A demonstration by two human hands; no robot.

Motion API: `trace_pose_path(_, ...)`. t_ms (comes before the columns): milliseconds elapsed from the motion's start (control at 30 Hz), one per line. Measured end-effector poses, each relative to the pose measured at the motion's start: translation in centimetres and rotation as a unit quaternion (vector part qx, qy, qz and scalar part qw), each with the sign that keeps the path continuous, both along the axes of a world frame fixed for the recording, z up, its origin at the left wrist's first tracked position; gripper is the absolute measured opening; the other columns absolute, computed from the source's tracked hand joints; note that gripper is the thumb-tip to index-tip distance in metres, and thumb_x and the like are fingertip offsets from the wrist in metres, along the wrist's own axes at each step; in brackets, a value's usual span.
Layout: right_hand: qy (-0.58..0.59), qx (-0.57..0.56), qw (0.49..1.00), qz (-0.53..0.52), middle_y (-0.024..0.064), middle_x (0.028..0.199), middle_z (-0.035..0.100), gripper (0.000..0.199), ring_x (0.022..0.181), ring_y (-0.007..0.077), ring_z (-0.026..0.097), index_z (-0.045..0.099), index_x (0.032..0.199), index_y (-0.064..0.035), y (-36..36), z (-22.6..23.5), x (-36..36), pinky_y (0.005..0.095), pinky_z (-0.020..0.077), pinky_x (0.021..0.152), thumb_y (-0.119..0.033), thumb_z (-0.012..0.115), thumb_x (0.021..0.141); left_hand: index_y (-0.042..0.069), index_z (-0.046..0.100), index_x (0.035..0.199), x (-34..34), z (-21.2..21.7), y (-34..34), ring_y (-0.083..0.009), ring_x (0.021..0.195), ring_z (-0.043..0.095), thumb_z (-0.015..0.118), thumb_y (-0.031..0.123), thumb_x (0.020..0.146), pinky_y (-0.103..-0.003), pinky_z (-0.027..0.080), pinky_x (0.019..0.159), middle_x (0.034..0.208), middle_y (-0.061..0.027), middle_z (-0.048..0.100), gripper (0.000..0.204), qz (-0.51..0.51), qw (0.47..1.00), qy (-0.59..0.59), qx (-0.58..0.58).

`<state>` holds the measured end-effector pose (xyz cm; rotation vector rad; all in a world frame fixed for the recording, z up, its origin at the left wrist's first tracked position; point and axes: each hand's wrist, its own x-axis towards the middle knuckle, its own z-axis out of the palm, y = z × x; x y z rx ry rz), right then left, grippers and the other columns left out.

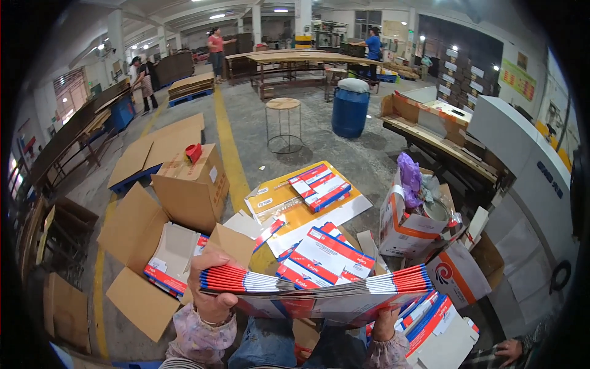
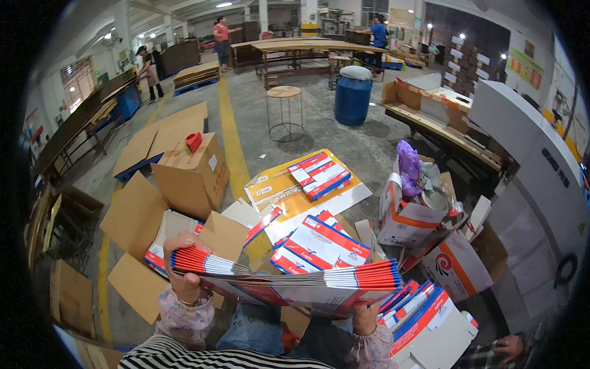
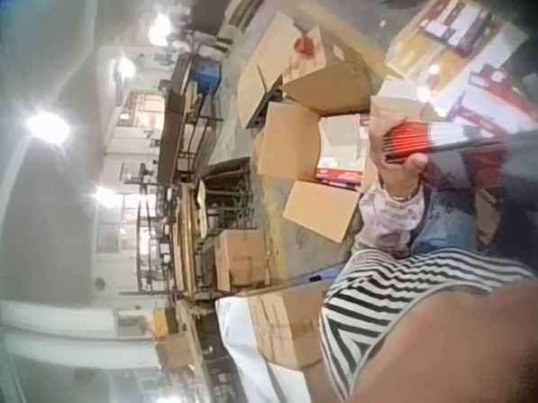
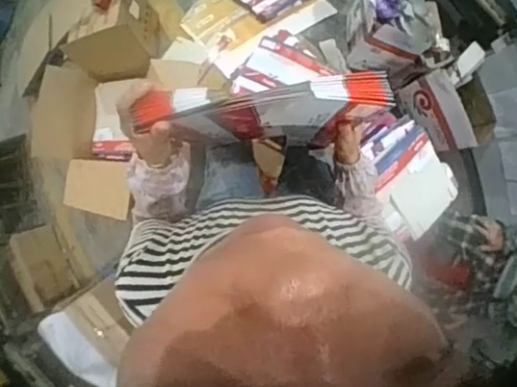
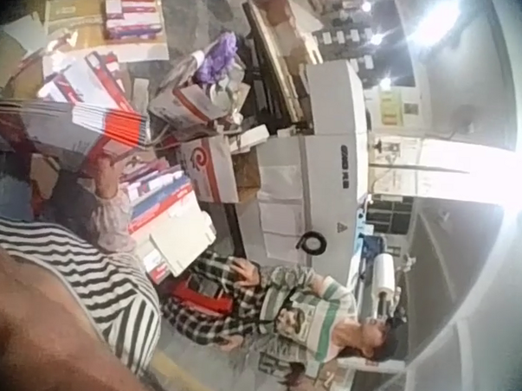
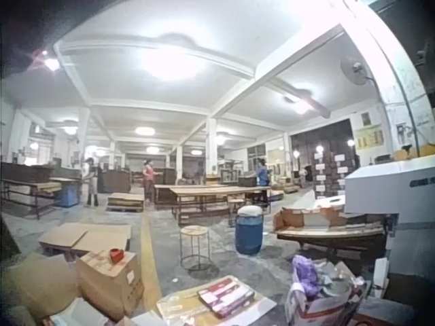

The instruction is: Sorting and stacking flat paper boxes or folders in an industrial environment.

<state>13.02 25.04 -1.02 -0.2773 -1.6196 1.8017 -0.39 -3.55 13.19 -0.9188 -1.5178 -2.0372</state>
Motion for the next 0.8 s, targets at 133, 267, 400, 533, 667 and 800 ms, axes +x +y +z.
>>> trace_pose_path(133, -0.006, -0.012, 1.0, 0.008, 0.0098, 0.122, 0.048, 0.083, 0.109, 0.0229, 0.048, 0.04, 0.127, -0.0013, 0.9, -1.4, 0.4, 0.0364, 0.0395, 0.091, -0.061, 0.062, 0.074, 0.003, 0.046, 0.106, -0.1, -0.1, 0.2, -0.018, 0.072, 0.053, 0.068, 0.05, 0.075, -0.027, 0.047, 0.065, 0.084, -0.0118, 0.052, 0.06, -0.006, 1.0, -0.002, -0.022)
trace_pose_path(267, 0.011, -0.017, 0.999, 0.033, 0.0102, 0.124, 0.047, 0.085, 0.111, 0.0238, 0.047, 0.039, 0.128, -0.001, 0.3, 0.2, 0.2, 0.0368, 0.0395, 0.092, -0.06, 0.064, 0.074, 0.001, 0.048, 0.107, 0.1, 0.2, -0.1, -0.0191, 0.076, 0.057, 0.072, 0.037, 0.076, -0.028, 0.047, 0.068, 0.088, -0.0138, 0.055, 0.053, -0.029, 1.0, -0.007, 0.004)
trace_pose_path(400, 0.001, -0.027, 0.999, 0.039, 0.0108, 0.123, 0.049, 0.085, 0.11, 0.0233, 0.049, 0.04, 0.127, -0.0006, -0.2, 1.4, -0.1, 0.0364, 0.0414, 0.089, -0.062, 0.063, 0.073, 0.002, 0.047, 0.108, 0.0, 0.0, -0.3, -0.0186, 0.077, 0.057, 0.072, 0.036, 0.076, -0.027, 0.047, 0.068, 0.088, -0.0134, 0.055, 0.053, -0.037, 0.999, -0.002, -0.009)
trace_pose_path(533, 0.009, -0.01, 1.0, 0.02, 0.0119, 0.12, 0.052, 0.084, 0.108, 0.0233, 0.05, 0.045, 0.124, 0.0, 0.4, 0.1, -0.2, 0.0361, 0.0423, 0.088, -0.064, 0.062, 0.073, 0.002, 0.047, 0.108, -0.1, -0.3, -0.3, -0.0182, 0.076, 0.057, 0.072, 0.036, 0.076, -0.026, 0.046, 0.068, 0.088, -0.0136, 0.055, 0.053, -0.044, 0.999, -0.003, 0.0)
trace_pose_path(667, -0.017, 0.006, 1.0, 0.026, 0.0113, 0.122, 0.049, 0.096, 0.108, 0.0235, 0.051, 0.036, 0.13, -0.0026, 0.5, 0.4, -0.3, 0.0374, 0.045, 0.088, -0.071, 0.059, 0.068, 0.002, 0.048, 0.108, 0.0, 0.0, -0.3, -0.0188, 0.076, 0.058, 0.072, 0.036, 0.076, -0.026, 0.047, 0.067, 0.088, -0.0139, 0.055, 0.053, -0.047, 0.999, -0.002, -0.004)
trace_pose_path(800, 0.006, 0.013, 1.0, 0.015, 0.0152, 0.117, 0.055, 0.092, 0.103, 0.0237, 0.055, 0.048, 0.121, 0.0047, -0.6, 2.2, -0.6, 0.036, 0.0448, 0.086, -0.071, 0.056, 0.07, 0.004, 0.044, 0.106, 0.3, 0.2, -0.2, -0.0186, 0.073, 0.056, 0.071, 0.044, 0.075, -0.029, 0.052, 0.066, 0.084, -0.0116, 0.051, 0.057, -0.026, 0.999, -0.015, -0.02)
